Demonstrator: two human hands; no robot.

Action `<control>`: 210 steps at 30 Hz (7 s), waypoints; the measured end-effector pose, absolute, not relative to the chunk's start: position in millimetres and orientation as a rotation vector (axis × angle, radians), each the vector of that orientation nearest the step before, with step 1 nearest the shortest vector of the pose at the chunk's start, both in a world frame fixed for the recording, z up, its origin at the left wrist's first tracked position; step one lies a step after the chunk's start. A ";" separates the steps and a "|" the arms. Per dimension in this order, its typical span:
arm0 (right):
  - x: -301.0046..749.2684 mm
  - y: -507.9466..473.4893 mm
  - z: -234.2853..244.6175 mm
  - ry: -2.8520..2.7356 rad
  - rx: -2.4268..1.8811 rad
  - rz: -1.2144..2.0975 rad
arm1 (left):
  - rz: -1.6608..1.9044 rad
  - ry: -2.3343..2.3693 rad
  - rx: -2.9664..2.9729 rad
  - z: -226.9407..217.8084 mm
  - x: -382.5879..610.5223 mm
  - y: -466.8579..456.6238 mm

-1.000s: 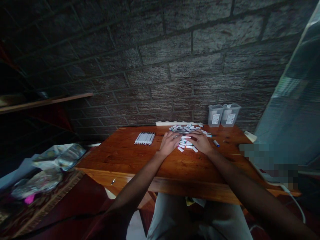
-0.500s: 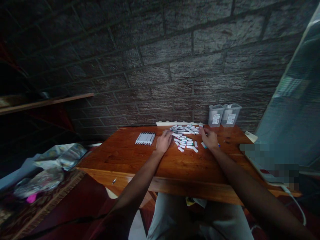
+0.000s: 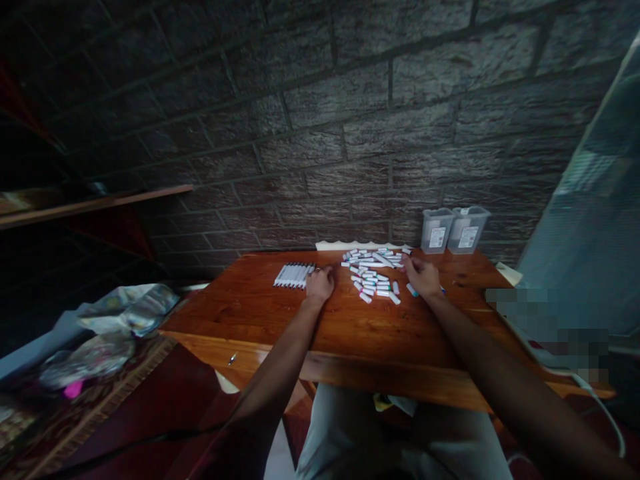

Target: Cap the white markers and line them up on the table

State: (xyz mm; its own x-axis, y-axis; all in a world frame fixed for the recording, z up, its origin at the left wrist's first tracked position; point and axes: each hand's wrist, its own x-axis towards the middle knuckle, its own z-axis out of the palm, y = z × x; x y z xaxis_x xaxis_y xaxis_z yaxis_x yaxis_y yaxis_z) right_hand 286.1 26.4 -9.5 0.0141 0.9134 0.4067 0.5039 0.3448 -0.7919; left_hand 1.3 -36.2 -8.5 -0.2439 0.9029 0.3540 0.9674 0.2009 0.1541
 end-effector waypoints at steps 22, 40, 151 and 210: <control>283.5 28.1 -17.1 -1.742 -1.228 0.644 | -0.688 -2.178 -1.805 -1.8 -1.6 -38.9; 284.3 28.7 -16.8 -1.784 -1.229 0.614 | -0.665 -2.304 -1.905 -17.5 -5.9 -27.0; 283.3 19.6 -10.2 -2.013 -1.054 0.323 | -0.396 -2.547 -1.386 -4.1 2.9 -43.2; 269.3 47.9 -18.9 -2.288 -1.289 0.173 | -0.490 -2.490 -1.702 -13.1 0.4 -35.7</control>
